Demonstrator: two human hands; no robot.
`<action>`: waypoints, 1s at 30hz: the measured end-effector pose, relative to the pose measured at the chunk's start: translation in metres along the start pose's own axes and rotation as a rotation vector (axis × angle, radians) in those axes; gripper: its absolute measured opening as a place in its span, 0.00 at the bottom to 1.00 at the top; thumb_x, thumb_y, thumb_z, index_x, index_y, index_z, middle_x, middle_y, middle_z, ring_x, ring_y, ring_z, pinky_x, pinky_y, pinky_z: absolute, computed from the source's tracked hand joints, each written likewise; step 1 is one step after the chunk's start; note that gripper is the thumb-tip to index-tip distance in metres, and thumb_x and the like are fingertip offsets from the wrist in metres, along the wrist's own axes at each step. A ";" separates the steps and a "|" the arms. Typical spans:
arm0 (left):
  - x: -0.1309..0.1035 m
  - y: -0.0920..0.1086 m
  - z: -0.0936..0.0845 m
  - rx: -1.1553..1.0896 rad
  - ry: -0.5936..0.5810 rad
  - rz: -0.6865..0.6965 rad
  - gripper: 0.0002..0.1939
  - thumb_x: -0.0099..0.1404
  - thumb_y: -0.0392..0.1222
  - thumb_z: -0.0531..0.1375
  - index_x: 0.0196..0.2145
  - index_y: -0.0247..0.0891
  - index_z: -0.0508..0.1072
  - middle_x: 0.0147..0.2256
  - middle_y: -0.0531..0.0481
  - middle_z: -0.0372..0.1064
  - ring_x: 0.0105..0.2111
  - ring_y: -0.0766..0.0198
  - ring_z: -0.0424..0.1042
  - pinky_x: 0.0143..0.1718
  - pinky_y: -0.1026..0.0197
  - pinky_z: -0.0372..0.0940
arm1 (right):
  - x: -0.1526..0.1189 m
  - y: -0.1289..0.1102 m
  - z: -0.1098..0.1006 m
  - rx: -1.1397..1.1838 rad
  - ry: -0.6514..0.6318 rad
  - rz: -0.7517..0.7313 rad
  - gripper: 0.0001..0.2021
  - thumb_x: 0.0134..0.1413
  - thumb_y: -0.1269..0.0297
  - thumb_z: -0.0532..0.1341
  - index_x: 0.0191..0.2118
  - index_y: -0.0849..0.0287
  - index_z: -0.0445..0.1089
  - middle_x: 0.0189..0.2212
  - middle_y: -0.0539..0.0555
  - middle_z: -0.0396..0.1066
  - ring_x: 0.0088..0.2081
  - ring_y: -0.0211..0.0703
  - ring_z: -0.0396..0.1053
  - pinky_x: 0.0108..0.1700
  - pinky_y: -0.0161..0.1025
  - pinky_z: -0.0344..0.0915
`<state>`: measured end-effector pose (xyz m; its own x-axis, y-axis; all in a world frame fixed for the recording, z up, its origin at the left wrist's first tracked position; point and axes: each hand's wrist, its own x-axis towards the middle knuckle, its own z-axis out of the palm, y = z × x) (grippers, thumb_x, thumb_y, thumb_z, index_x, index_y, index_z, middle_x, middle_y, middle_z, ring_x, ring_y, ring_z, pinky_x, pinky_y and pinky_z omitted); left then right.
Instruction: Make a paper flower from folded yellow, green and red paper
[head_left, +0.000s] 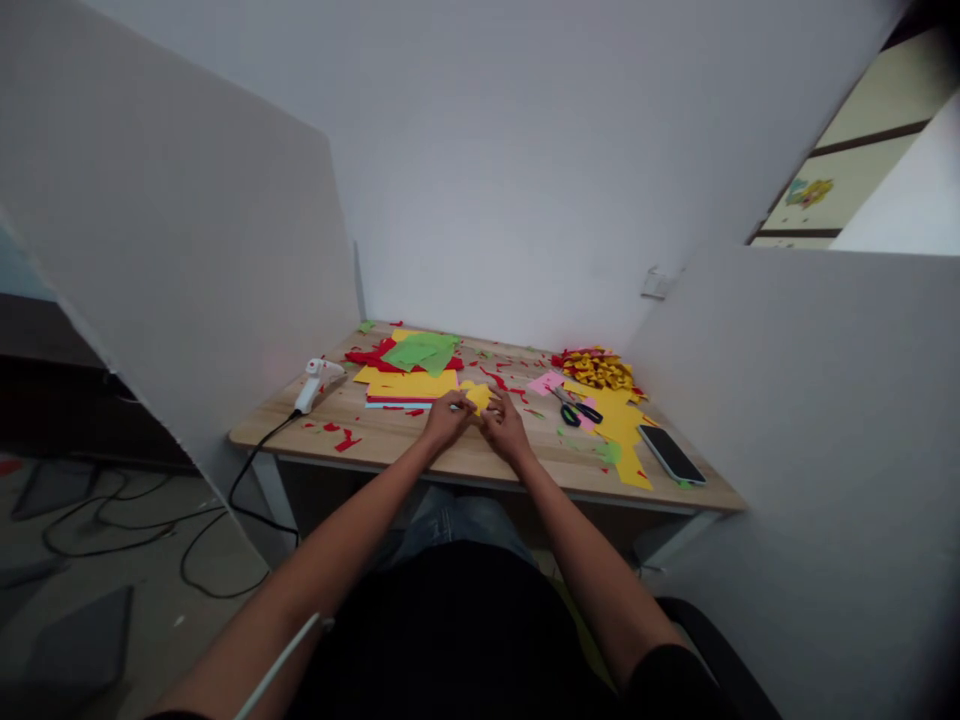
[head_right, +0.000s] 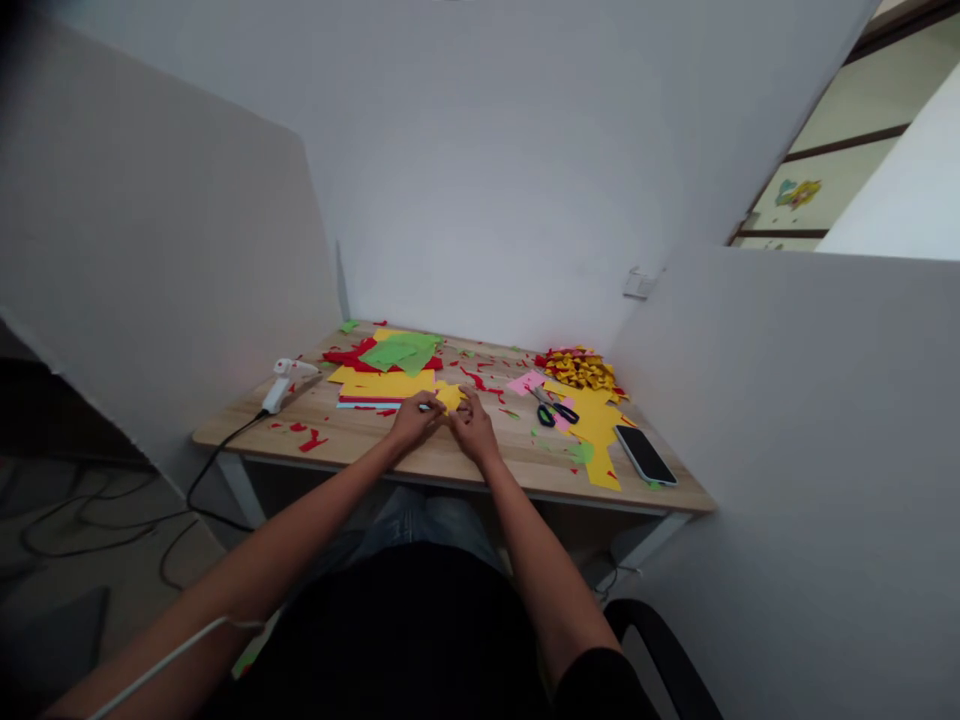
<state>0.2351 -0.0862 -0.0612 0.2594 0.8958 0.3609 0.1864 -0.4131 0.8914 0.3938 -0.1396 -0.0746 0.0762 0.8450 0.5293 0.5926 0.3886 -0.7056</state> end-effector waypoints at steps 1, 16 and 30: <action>-0.001 0.002 0.001 -0.007 -0.041 0.008 0.19 0.70 0.46 0.60 0.54 0.36 0.70 0.53 0.42 0.69 0.48 0.55 0.72 0.48 0.47 0.71 | 0.002 0.002 0.000 0.011 0.019 0.014 0.18 0.66 0.60 0.58 0.59 0.57 0.64 0.42 0.53 0.74 0.33 0.38 0.74 0.36 0.38 0.73; 0.000 -0.002 0.004 -0.139 -0.260 -0.144 0.19 0.70 0.47 0.60 0.54 0.35 0.70 0.52 0.42 0.69 0.48 0.55 0.72 0.48 0.48 0.71 | 0.003 0.008 0.000 0.098 0.082 0.115 0.16 0.65 0.59 0.62 0.54 0.60 0.69 0.49 0.57 0.72 0.44 0.46 0.74 0.45 0.48 0.74; -0.002 0.001 0.003 -0.264 -0.078 -0.184 0.19 0.70 0.46 0.60 0.55 0.36 0.69 0.52 0.42 0.69 0.47 0.56 0.73 0.47 0.48 0.72 | 0.007 0.021 0.004 0.197 -0.098 0.249 0.17 0.65 0.58 0.61 0.55 0.60 0.68 0.52 0.58 0.71 0.47 0.48 0.73 0.47 0.50 0.73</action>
<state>0.2377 -0.0886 -0.0618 0.3177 0.9320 0.1743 -0.0129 -0.1795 0.9837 0.4037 -0.1238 -0.0876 0.1162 0.9505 0.2881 0.3979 0.2212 -0.8904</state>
